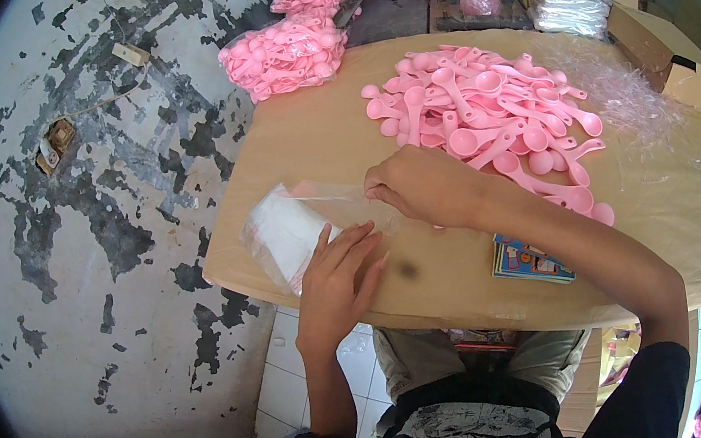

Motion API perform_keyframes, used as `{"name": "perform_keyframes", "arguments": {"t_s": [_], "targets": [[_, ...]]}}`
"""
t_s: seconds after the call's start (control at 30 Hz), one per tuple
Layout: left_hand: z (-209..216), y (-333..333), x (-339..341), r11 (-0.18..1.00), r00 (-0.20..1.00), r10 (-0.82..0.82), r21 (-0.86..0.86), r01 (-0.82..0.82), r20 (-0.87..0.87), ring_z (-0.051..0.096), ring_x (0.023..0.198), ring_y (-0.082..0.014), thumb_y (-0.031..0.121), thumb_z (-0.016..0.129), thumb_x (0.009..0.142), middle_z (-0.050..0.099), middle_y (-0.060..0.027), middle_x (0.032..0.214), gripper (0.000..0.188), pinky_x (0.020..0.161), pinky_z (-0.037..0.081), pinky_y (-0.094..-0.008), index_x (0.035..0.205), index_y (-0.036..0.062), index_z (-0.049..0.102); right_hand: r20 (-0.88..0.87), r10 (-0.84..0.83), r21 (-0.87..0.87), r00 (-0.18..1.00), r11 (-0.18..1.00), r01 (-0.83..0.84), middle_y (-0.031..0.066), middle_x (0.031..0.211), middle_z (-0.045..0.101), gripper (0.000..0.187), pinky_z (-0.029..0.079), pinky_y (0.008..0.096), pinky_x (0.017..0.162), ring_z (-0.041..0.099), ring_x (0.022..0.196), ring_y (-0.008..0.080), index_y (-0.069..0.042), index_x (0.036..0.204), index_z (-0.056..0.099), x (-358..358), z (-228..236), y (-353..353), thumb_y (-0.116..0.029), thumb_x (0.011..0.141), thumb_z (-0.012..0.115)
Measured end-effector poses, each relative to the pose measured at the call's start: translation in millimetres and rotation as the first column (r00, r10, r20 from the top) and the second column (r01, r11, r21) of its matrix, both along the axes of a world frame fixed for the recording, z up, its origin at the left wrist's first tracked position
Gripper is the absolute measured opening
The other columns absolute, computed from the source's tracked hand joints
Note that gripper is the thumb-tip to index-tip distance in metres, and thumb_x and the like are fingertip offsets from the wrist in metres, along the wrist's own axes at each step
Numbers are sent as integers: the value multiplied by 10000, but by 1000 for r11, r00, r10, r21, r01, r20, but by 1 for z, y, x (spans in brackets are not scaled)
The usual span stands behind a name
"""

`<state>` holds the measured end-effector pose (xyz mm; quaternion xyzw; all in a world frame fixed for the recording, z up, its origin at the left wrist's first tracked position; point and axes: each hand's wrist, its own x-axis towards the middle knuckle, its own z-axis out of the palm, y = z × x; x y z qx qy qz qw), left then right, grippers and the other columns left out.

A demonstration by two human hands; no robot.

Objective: The person repeatedly picks up pink plastic spoons and small printed cards, places them into clear plastic bags, and seals the bags. The person handles the items one at a time, arranging them on a table covered with many loose spoons and stacks of cards.

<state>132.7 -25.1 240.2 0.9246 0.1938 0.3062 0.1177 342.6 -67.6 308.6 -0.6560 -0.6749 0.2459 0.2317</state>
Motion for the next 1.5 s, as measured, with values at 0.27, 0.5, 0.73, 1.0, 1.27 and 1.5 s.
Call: {"name": "perform_keyframes", "arguments": {"t_s": [0.27,0.5,0.73,1.0,1.27,1.5], "targets": [[-7,-31,28,487,730,-6,-636,599,683,604,1169,-273,184,621,953,570,-174,1355,495,1048,451,-439,1372,-41,483,286,73,606,956,759,-239,98,947,693,167,536,422,796,663,911,295,-48,998,674,10,-13,-41,-112,847,645],[-5,-51,65,66,720,309,-769,636,621,611,1156,-274,299,381,1080,559,-218,1346,529,1031,481,-408,1493,-21,294,177,31,435,984,894,-106,82,920,664,217,509,367,835,630,936,287,-53,1036,686,44,4,-112,-161,850,718],[-6,-56,84,2,637,359,-683,730,682,660,1058,-259,277,398,1075,593,-234,1274,498,932,549,-408,1471,-17,330,-206,-262,-122,943,963,241,105,953,662,351,494,385,838,627,942,275,-22,1029,669,107,-18,-148,-241,790,806],[-13,-67,96,182,621,392,-719,671,679,697,959,-254,169,546,1021,686,-177,1115,252,867,573,-414,1176,-23,595,38,-179,31,983,983,178,151,1068,642,390,489,365,850,614,1001,261,-9,1022,657,100,-19,-153,-176,729,852],[-15,-64,95,221,603,379,-702,677,702,687,1001,-278,163,590,1002,691,-163,1083,244,940,548,-443,1128,-40,635,-191,-269,117,944,949,294,109,959,672,380,502,323,735,638,850,196,3,1055,665,100,-23,-152,-127,745,842],[-15,-66,99,163,596,370,-682,713,713,672,1044,-320,172,546,1021,675,-213,1149,276,997,513,-480,1169,-45,631,-202,-371,86,906,915,393,94,793,679,160,484,305,644,608,709,136,-11,996,708,95,-24,-151,-106,870,735]]}}
